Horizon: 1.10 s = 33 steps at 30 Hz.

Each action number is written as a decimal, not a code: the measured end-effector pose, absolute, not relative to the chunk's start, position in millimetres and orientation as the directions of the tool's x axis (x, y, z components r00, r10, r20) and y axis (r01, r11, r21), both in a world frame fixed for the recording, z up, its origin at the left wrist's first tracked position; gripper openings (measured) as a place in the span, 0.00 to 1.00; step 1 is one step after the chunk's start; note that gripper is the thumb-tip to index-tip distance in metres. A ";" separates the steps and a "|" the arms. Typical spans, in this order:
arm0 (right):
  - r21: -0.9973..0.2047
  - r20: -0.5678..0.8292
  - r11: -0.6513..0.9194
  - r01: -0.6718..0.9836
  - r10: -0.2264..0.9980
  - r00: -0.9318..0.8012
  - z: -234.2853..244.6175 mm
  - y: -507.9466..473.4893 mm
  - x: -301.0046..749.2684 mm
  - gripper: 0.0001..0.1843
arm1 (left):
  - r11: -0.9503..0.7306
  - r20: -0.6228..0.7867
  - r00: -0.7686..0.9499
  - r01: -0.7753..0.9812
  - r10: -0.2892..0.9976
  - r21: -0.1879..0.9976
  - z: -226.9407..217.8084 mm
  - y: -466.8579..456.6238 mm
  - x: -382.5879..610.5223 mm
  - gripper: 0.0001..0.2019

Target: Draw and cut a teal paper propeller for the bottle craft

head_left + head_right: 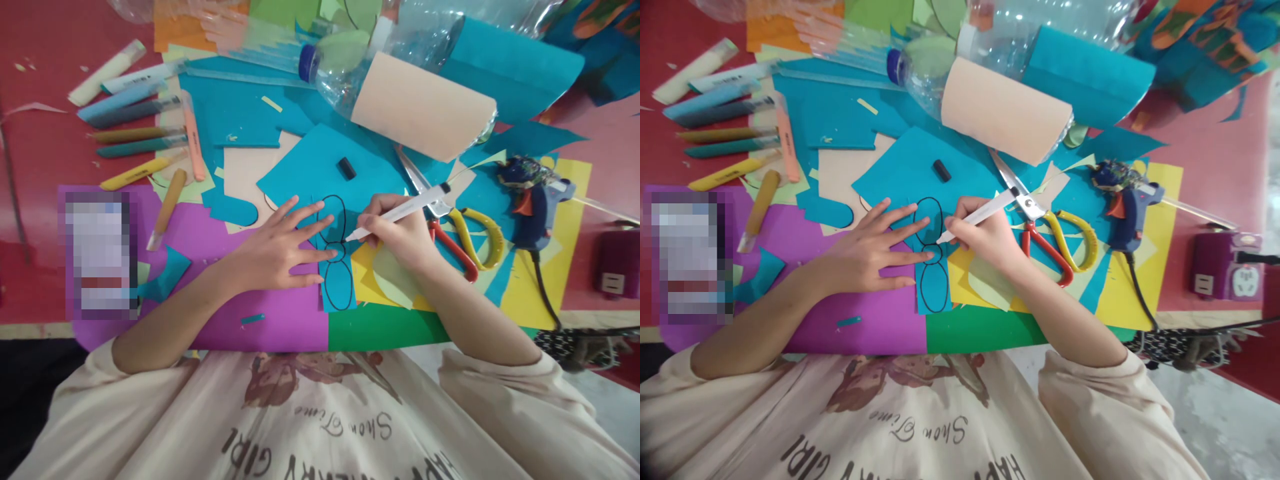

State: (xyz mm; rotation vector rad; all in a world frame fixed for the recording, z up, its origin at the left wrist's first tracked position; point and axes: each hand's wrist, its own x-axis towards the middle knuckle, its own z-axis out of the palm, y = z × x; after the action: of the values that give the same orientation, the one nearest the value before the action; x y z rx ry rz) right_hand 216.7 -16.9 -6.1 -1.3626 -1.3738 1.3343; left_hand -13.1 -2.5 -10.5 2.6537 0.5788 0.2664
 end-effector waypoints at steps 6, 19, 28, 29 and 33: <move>-0.985 0.026 0.016 0.170 0.998 0.061 -11.3 -17.9 217.7 0.19 | -0.826 0.057 0.897 0.377 0.438 0.419 -6.2 -2.7 -11.8 0.18; -0.836 0.179 0.255 0.486 0.964 -0.197 -25.8 -7.1 216.6 0.12 | -0.729 0.013 0.834 0.474 0.551 0.493 -10.3 17.9 -23.8 0.21; -0.926 0.207 0.229 0.301 0.973 -0.102 -7.5 -19.9 214.8 0.10 | -0.628 0.256 0.601 0.562 0.757 0.538 -8.1 18.8 -27.2 0.19; -0.947 0.195 0.217 0.235 0.974 -0.113 -6.6 -22.2 214.5 0.10 | -0.594 0.256 0.561 0.577 0.787 0.561 -7.1 15.7 -25.0 0.17; -0.990 0.139 0.135 -0.030 0.969 -0.203 -9.3 -28.3 212.3 0.11 | -0.482 0.210 0.483 0.554 0.850 0.678 -7.1 4.2 -15.7 0.18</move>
State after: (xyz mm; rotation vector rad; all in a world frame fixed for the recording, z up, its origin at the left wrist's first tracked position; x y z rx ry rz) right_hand 212.3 -28.3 -9.3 -0.9893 -1.4085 1.2602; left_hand -15.7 4.2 -7.1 2.1986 1.1572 0.7318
